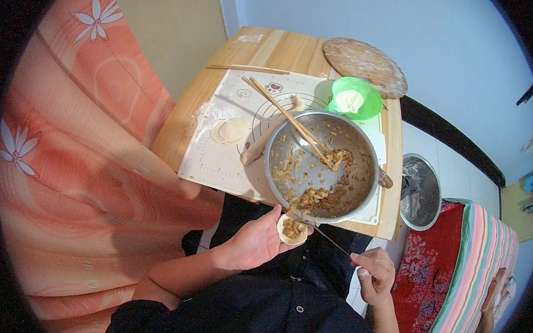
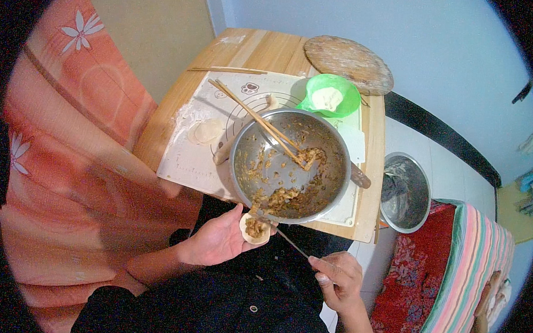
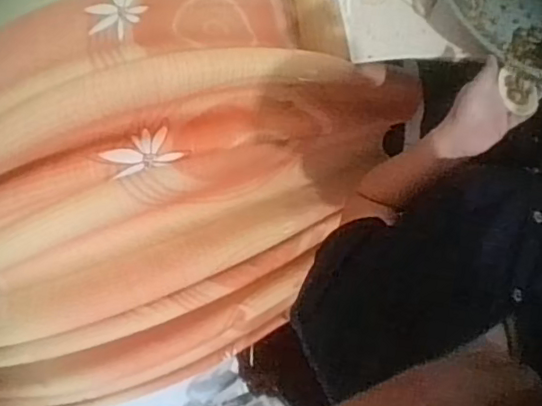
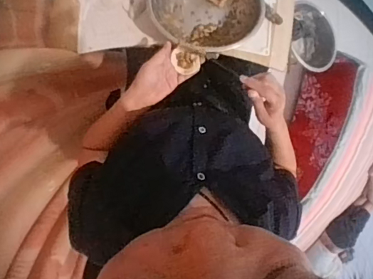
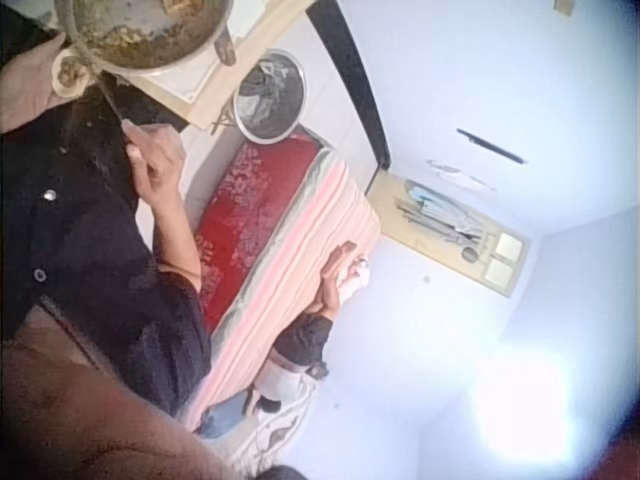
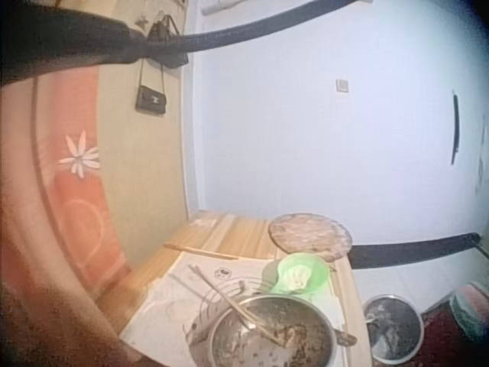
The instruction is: The person prepares dumplings by scooping a meat filling from a metal bowl into round dough wrappers held in their left hand. They use a metal spoon to transfer the filling and then fold the dough edges to seal the dumplings. The finished dumplings are placed on a wooden board next to the bowl.
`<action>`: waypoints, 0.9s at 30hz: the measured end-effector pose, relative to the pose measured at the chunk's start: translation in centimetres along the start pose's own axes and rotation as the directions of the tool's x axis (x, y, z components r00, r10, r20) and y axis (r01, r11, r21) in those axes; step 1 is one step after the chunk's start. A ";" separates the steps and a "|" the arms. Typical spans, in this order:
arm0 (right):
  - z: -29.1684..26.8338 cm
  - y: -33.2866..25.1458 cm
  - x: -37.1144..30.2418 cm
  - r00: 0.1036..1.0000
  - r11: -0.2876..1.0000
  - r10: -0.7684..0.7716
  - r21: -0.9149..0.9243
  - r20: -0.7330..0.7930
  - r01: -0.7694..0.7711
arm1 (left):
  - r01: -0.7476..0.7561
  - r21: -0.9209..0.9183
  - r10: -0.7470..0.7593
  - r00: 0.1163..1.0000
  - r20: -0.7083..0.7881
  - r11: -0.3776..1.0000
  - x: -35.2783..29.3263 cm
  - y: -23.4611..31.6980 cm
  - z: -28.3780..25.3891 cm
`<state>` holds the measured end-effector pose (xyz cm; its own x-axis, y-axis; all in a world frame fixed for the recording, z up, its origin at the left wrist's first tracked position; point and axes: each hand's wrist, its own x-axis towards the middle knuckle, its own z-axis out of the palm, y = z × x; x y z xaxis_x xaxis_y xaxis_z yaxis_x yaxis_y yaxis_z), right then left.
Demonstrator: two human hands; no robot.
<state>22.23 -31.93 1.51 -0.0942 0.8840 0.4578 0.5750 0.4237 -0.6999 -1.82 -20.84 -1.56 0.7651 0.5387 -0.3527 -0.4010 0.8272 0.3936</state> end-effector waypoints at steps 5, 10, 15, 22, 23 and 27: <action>-0.3 -0.1 -0.1 0.999 1.000 -0.027 -0.002 0.030 0.027 | 0.002 -0.006 -0.002 1.000 0.016 1.000 0.0 -0.1 -0.2; -0.5 -0.3 -0.2 1.000 1.000 0.000 0.010 0.024 0.000 | -0.002 -0.005 0.002 1.000 0.022 1.000 0.0 -0.1 -0.2; -0.3 -0.5 -0.2 0.995 0.997 0.071 0.012 -0.066 -0.070 | 0.006 -0.025 -0.006 1.000 0.008 1.000 -0.2 0.0 -0.1; 0.2 -0.5 0.2 0.992 0.994 0.106 0.025 -0.074 -0.104 | -0.019 0.077 0.020 1.000 -0.024 0.997 0.0 -0.4 -0.5; 0.2 -0.5 0.3 0.992 0.995 0.102 0.019 -0.071 -0.101 | -0.028 0.079 0.029 0.999 -0.014 0.996 0.0 -0.4 -0.7; -0.1 -0.9 0.8 0.996 0.997 0.082 0.005 -0.035 -0.082 | -0.031 0.182 0.042 0.998 -0.055 0.983 -0.1 -0.6 -0.5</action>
<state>21.68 -31.66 2.57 -0.0178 0.9085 0.4176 0.5767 0.3505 -0.7379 -1.92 -21.27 -2.22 0.7187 0.5811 -0.3819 -0.3262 0.7668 0.5528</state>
